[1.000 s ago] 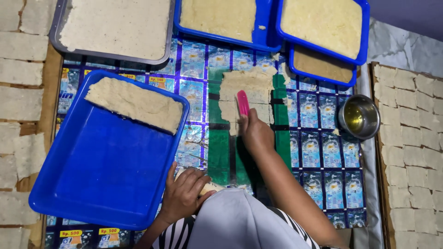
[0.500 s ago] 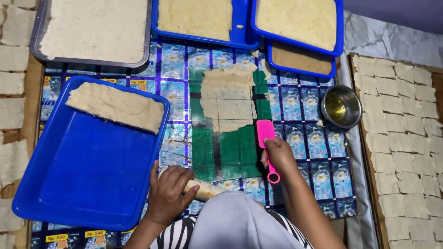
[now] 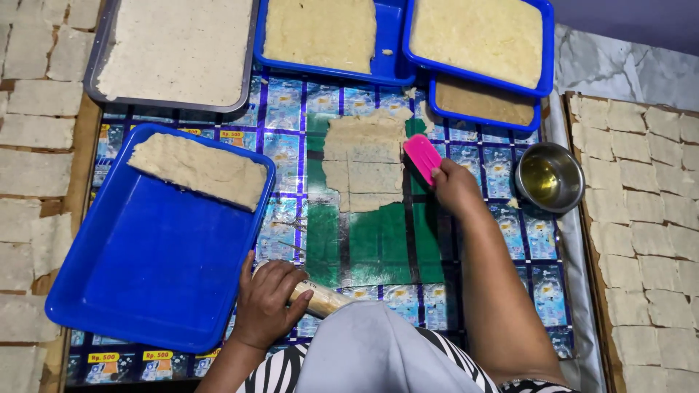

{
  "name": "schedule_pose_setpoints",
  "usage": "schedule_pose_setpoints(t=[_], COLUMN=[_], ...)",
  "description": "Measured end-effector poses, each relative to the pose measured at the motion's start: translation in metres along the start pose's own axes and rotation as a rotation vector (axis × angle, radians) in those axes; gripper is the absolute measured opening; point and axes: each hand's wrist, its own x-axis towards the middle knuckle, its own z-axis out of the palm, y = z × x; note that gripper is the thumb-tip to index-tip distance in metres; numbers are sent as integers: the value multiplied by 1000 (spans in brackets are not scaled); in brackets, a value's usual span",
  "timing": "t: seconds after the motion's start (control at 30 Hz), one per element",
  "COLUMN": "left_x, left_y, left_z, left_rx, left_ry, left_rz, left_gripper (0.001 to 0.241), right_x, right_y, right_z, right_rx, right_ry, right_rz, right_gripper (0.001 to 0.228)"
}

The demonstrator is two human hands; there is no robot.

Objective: Preparing and cutting thin sheets of pastry dough using a rolling pin and a scraper.

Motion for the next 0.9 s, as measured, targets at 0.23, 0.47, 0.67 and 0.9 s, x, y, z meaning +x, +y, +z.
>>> schedule_pose_setpoints(t=[0.23,0.47,0.67,0.9], left_x=[3,1,3,3], left_y=[4,6,4,3], left_z=[-2,-3,-4,-5], left_rx=[-1,6,0,-12], left_ry=[4,18,28,14], left_rz=[-12,-7,-5,-5], left_gripper=[23,22,23,24], right_x=[-14,12,20,13], right_y=[13,4,3,-26], right_z=[-62,-52,-47,6], right_rx=[-540,-655,-560,-438], right_ry=[-314,-470,-489,-601], right_rz=[86,-17,-87,-167], right_gripper=[40,37,39,39])
